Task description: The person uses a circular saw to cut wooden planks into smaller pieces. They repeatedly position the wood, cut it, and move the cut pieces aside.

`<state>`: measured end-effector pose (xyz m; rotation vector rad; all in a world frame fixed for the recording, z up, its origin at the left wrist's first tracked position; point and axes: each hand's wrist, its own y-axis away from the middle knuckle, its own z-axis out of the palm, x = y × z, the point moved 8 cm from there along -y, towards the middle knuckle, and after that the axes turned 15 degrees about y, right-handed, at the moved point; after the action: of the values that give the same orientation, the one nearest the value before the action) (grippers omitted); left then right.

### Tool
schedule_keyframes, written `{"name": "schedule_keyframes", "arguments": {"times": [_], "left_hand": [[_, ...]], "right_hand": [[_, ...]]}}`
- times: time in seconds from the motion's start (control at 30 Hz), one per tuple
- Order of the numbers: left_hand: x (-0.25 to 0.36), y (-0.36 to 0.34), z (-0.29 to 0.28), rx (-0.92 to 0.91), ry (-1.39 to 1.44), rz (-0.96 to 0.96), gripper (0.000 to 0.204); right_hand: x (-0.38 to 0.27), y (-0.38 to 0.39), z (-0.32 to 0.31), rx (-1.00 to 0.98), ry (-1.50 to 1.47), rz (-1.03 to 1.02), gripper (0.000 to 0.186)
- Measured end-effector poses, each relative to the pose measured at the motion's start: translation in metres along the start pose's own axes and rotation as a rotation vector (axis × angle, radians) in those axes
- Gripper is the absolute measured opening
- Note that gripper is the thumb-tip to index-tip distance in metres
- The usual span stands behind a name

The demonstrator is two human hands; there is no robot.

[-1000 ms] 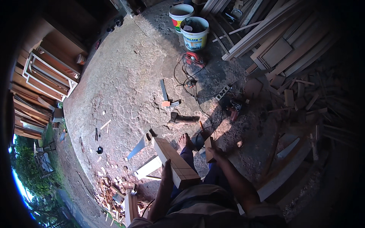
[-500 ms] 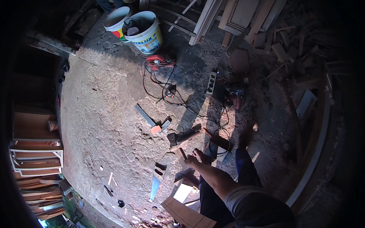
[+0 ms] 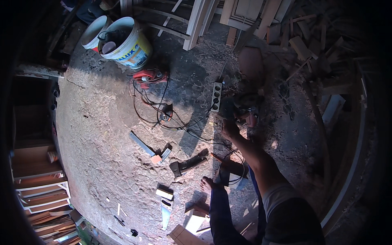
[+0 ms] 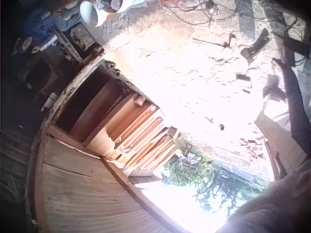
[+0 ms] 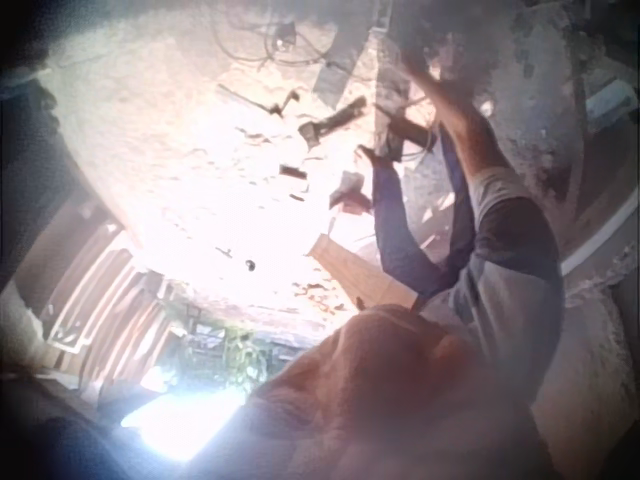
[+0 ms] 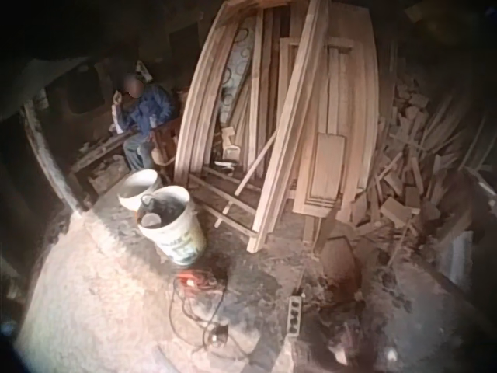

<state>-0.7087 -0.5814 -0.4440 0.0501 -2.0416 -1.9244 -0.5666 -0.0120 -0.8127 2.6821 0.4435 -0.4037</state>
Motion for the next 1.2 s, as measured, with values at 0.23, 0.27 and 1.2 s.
{"name": "schedule_keyframes", "arguments": {"times": [0.23, 0.27, 1.2], "left_hand": [[-0.039, -0.006, 0.014, 0.132, -0.013, 0.027, 0.077], [-0.044, -0.007, 0.016, 0.146, -0.014, 0.018, 0.077], [-0.015, 0.14, 0.052, -0.321, -0.118, -0.092, 0.085]], "right_hand": [[0.063, -0.094, 0.062, -0.212, 0.586, -0.074, 0.032], [0.077, -0.103, 0.071, -0.222, 0.652, -0.086, 0.037], [-0.087, 0.206, -0.486, -0.035, 0.408, -0.303, 0.073]]}}
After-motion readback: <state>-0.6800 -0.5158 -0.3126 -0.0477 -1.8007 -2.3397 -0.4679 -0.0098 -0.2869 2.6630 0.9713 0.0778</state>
